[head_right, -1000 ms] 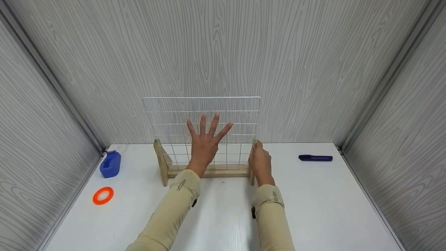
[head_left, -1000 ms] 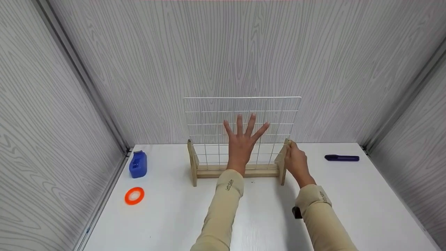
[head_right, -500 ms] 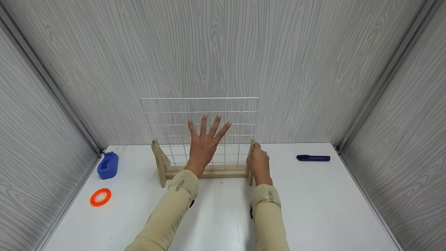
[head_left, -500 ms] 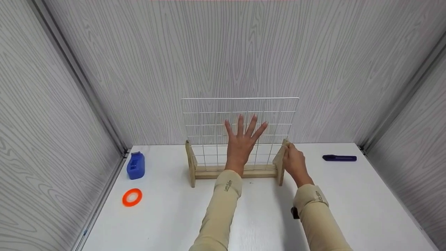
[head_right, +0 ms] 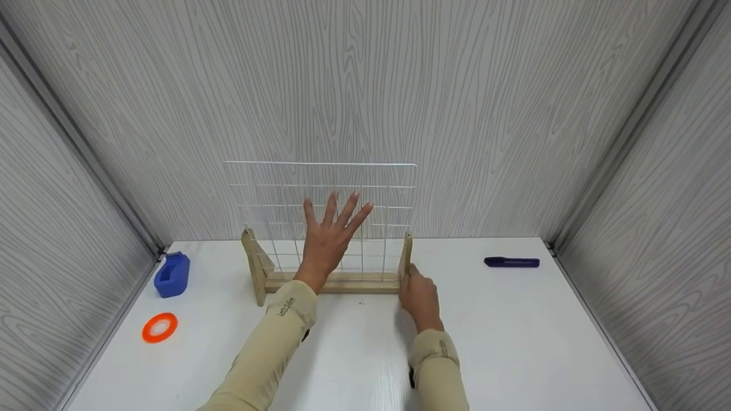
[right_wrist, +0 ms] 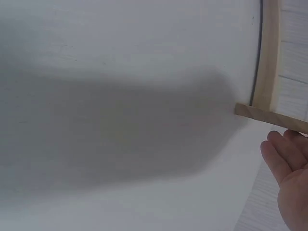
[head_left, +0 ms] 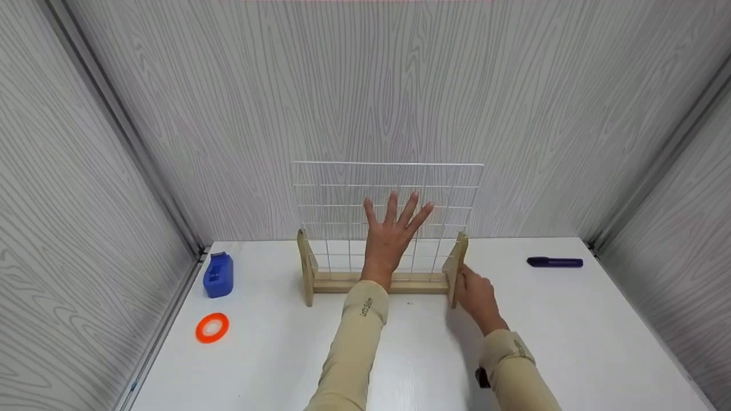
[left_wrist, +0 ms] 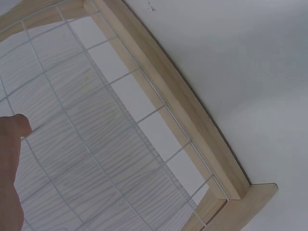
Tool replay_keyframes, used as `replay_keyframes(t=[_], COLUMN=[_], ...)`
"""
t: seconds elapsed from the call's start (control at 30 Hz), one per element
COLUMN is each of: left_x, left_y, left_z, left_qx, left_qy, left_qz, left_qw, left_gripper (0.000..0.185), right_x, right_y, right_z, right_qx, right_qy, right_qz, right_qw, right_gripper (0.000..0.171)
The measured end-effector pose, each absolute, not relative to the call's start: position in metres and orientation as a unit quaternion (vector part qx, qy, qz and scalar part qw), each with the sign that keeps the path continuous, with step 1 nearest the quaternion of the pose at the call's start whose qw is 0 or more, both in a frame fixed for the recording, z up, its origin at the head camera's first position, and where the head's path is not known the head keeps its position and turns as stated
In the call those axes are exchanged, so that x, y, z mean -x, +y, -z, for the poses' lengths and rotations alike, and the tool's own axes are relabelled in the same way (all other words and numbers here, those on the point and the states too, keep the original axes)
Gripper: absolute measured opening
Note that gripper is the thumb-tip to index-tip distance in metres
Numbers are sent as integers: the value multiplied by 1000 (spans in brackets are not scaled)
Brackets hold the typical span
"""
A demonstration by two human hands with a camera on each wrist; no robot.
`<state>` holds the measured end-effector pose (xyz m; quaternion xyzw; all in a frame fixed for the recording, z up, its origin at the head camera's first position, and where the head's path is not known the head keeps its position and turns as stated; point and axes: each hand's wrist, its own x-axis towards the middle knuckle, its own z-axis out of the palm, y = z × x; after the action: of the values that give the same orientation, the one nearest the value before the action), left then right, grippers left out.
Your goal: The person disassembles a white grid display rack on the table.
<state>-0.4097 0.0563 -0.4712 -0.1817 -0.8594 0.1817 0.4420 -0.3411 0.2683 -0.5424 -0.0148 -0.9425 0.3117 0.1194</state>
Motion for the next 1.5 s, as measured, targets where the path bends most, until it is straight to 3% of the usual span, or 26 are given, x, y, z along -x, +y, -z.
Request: replay_keyframes(t=[0.17,0.6,1.0,1.5], left_x=[410,405,403,398], left_y=[56,54,54,50], left_z=[467,473,474,440], left_qx=[181,177,176,190], left_qy=[-857,-856,-850,-854], left_qz=[-178,-189,-183,-194], left_qw=[449,446,461,443], left_gripper=[98,100,102,106], right_x=[359,358,356,354], right_y=[265,262,264,264], right_z=[506,501,506,503], right_qx=[20,21,11,22], right_qy=[-914,-935,-932,-925], right_qz=[-355,-319,-306,-339], right_qw=[193,152,196,170], right_gripper=[42,45,33,31])
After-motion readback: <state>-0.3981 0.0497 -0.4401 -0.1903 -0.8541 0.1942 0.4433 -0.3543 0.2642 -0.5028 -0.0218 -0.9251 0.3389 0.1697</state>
